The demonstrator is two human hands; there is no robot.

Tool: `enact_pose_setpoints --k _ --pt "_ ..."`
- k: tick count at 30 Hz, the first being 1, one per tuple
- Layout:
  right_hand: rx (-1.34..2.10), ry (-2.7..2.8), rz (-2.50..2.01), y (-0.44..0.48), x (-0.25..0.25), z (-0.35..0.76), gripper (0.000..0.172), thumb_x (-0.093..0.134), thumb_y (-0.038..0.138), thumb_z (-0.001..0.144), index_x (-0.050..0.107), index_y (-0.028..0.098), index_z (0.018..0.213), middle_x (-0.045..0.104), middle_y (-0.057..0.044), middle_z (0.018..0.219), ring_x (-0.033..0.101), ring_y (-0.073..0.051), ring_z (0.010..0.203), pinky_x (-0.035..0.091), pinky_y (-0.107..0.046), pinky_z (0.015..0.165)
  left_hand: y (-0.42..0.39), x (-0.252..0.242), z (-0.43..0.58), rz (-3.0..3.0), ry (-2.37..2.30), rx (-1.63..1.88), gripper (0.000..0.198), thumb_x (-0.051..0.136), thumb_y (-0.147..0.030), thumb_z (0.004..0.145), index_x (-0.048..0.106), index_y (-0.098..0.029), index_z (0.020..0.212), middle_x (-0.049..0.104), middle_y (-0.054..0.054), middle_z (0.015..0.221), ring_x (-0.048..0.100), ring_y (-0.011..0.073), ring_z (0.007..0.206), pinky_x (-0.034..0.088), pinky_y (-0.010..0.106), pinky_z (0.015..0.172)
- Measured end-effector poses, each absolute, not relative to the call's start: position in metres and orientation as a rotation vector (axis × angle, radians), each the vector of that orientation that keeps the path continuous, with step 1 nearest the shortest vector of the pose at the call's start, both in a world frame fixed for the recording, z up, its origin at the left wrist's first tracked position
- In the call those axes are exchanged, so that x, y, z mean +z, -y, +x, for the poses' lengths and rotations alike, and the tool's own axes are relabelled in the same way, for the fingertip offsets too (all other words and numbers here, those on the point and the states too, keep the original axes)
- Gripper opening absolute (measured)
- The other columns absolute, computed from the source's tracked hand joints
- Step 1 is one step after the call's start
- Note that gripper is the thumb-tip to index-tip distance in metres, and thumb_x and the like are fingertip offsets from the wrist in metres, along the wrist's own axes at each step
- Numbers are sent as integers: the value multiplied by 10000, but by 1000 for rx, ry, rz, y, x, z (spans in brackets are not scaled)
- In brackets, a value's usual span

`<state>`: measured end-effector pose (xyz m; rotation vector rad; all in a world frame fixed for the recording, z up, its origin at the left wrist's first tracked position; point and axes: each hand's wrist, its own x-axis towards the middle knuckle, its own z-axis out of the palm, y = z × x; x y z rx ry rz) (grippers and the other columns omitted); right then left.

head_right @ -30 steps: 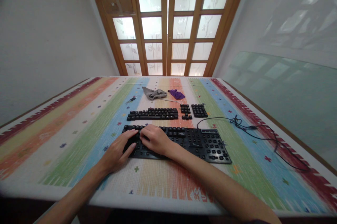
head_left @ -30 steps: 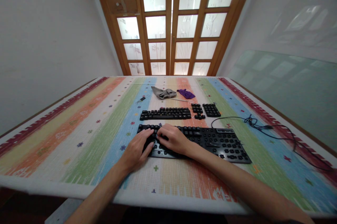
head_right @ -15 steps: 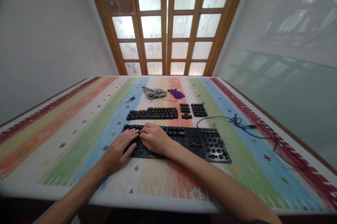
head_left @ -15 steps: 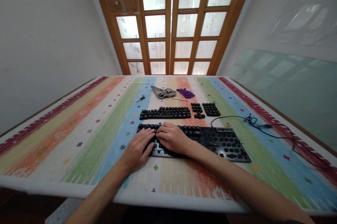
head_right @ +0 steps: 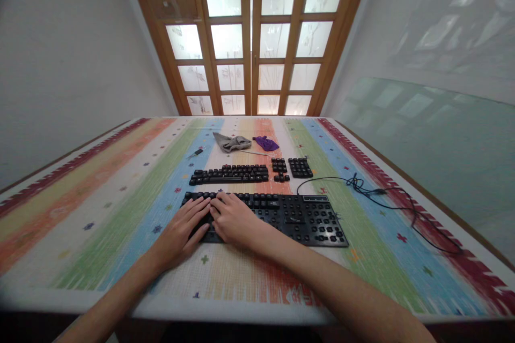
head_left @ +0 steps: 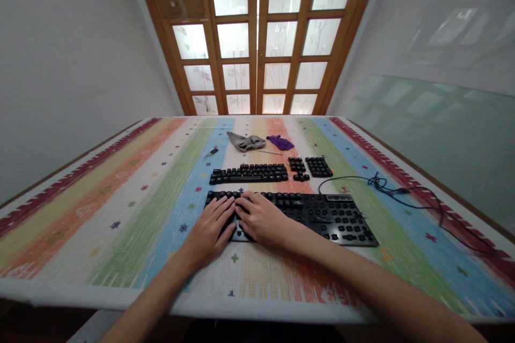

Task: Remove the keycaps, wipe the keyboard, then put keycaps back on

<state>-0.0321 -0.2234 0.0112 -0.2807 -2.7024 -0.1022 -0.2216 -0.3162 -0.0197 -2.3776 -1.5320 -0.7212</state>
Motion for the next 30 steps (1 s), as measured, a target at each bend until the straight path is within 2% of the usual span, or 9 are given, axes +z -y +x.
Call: enact_pose_setpoints --k 3,10,17,22,27,30 --pt "-121 2726 -333 227 13 -34 311 504 275 958 665 41 1086 631 -191 1106 492 -302 1123 463 -434 910 316 -19 -220 -2362 1523 -678 437 446 -296 987 480 -138 1393 527 132 1431 457 285 1358 388 537 1128" --pt "-107 2808 -387 227 23 -46 342 481 321 981 728 97 903 646 -160 998 529 -260 997 467 -410 872 316 -19 -219 -2308 1496 -624 460 480 -324 962 500 -131 1380 545 142 1412 474 296 1343 404 520 1114" --pt "10 2868 -485 224 41 -47 323 563 354 934 760 110 856 653 -156 1059 481 -301 1113 405 -462 978 314 -20 -219 -2317 1504 -680 438 502 -304 938 542 -145 1344 571 140 1385 494 303 1325 391 536 1114" --pt "76 2914 -498 220 40 -47 307 585 347 917 764 119 814 639 -161 1098 481 -292 1104 399 -465 986 313 -20 -218 -2305 1512 -654 405 513 -299 927 584 -146 1295 551 144 1405 505 313 1308 388 541 1111" --pt "155 2916 -468 216 38 -39 345 567 376 933 781 128 823 627 -166 1140 475 -303 1144 404 -475 1000 313 -19 -216 -2317 1523 -662 378 507 -314 944 591 -172 1285 531 123 1430 494 301 1323 384 532 1115" --pt "232 2900 -431 211 41 -32 290 585 368 926 793 167 917 608 -160 1187 474 -303 1167 403 -489 1007 313 -18 -216 -2319 1522 -661 376 503 -322 954 587 -175 1290 536 119 1427 503 299 1315 386 537 1113"
